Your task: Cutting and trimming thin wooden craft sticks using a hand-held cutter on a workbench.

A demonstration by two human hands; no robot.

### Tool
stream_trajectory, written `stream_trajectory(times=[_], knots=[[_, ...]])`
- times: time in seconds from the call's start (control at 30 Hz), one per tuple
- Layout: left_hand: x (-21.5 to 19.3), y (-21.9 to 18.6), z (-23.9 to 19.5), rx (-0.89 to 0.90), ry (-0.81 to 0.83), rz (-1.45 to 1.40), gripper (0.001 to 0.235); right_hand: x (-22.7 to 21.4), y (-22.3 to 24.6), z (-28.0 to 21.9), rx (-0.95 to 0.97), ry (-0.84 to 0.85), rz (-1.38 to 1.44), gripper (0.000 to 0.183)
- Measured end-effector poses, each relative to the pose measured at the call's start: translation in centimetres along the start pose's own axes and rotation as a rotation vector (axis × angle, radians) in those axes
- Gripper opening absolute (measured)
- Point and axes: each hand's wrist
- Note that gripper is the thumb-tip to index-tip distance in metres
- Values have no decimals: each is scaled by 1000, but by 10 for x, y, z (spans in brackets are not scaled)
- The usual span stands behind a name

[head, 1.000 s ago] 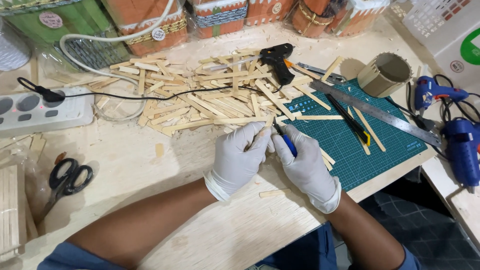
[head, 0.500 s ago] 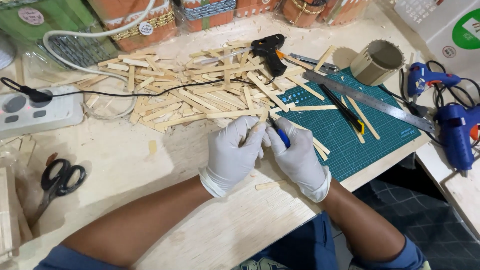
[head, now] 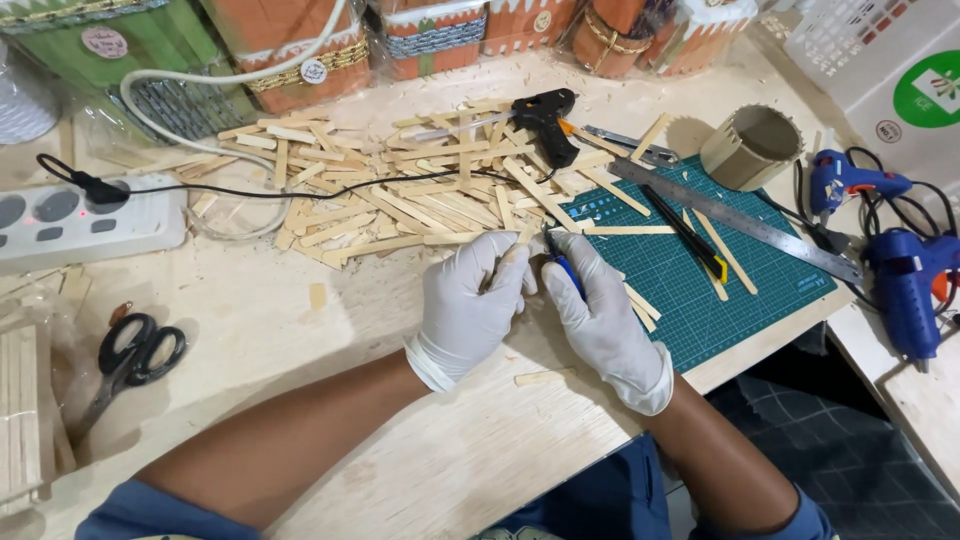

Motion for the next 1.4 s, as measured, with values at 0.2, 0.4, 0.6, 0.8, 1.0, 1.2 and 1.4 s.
stream_trajectory(times=[0.2, 0.4, 0.6, 0.8, 1.0, 1.2, 1.4], knots=[[-1, 2, 3, 5, 34, 19, 12, 3, 2, 2, -53, 22, 28, 36], [1, 5, 2, 8, 34, 20, 11, 1, 1, 3, -82, 21, 22, 33], [2, 10, 1, -15, 38, -2, 12, 6, -2, 1, -67, 17, 21, 33], [1, 9, 2, 7, 44, -5, 11, 6, -10, 0, -52, 3, -15, 28], [0, 0, 3, 62, 52, 30, 21, 5, -15, -3, 14, -38, -133, 24], [2, 2, -2, 78, 35, 38, 14, 11, -32, -10, 69, -105, -210, 23], [1, -5, -4, 54, 54, 59, 16, 13, -34, -10, 54, -182, -148, 20]])
Point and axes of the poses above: each hand's wrist, its own z-axis towards the middle knuckle, its own x-axis out of the palm, y = z × x, and after that the axes turned 3 degrees about -y, right-handed
